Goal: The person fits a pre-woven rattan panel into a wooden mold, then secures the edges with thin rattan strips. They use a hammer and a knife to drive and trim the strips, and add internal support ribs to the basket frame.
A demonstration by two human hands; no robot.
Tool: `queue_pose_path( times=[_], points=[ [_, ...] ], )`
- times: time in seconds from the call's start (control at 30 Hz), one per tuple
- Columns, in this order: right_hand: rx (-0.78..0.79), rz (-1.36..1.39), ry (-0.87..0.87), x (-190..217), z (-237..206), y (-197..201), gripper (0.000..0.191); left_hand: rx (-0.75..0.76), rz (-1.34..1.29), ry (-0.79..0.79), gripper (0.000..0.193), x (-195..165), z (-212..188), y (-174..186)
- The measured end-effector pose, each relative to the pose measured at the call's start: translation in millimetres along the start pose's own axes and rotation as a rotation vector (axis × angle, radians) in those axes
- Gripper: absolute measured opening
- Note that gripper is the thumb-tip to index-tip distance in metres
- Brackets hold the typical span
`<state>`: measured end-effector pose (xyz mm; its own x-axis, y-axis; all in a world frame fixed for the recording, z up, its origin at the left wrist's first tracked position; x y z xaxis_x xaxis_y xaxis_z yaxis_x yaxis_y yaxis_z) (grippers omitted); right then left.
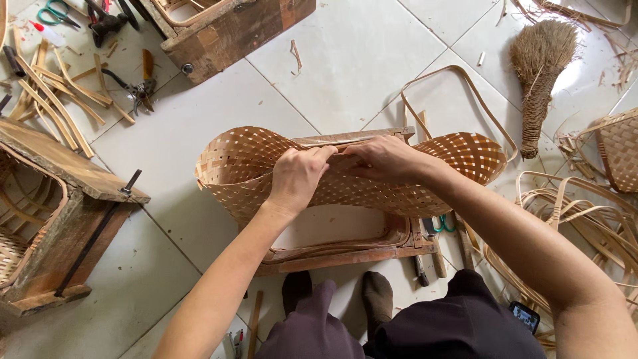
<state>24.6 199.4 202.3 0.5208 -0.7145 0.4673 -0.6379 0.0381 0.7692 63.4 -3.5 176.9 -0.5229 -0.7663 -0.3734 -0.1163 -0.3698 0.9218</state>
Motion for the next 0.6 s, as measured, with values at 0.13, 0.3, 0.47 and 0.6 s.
queue_pose_path(
  times=[0.13, 0.3, 0.47, 0.6],
  points=[
    [0.006, 0.046, -0.088, -9, 1, -14, 0.022, 0.098, 0.052, 0.068, 0.03, -11, 4, 4],
    [-0.105, 0.076, -0.064, 5, -10, -20, 0.028, -0.471, 0.147, 0.033, 0.065, 0, -70, 53],
    [-0.119, 0.095, -0.164, 47, -22, -30, 0.03, -0.567, -1.085, 0.417, 0.079, 76, -145, 72],
    [-0.255, -0.024, 0.009, 86, -21, -24, 0.025, -0.415, -1.379, 0.402, 0.089, 90, -155, 70]
  ],
)
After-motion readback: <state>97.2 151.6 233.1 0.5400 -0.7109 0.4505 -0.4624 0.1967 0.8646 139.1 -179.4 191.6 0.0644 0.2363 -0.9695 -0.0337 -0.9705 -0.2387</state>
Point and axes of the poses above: each hand's wrist, its own z-axis towards the middle knuckle, its own y-axis out of the back of the hand, x = y × z, the point moved 2 cm from there along z, towards the middle knuckle, and after that the axes turned 14 degrees about x, right-handed, at the moved point
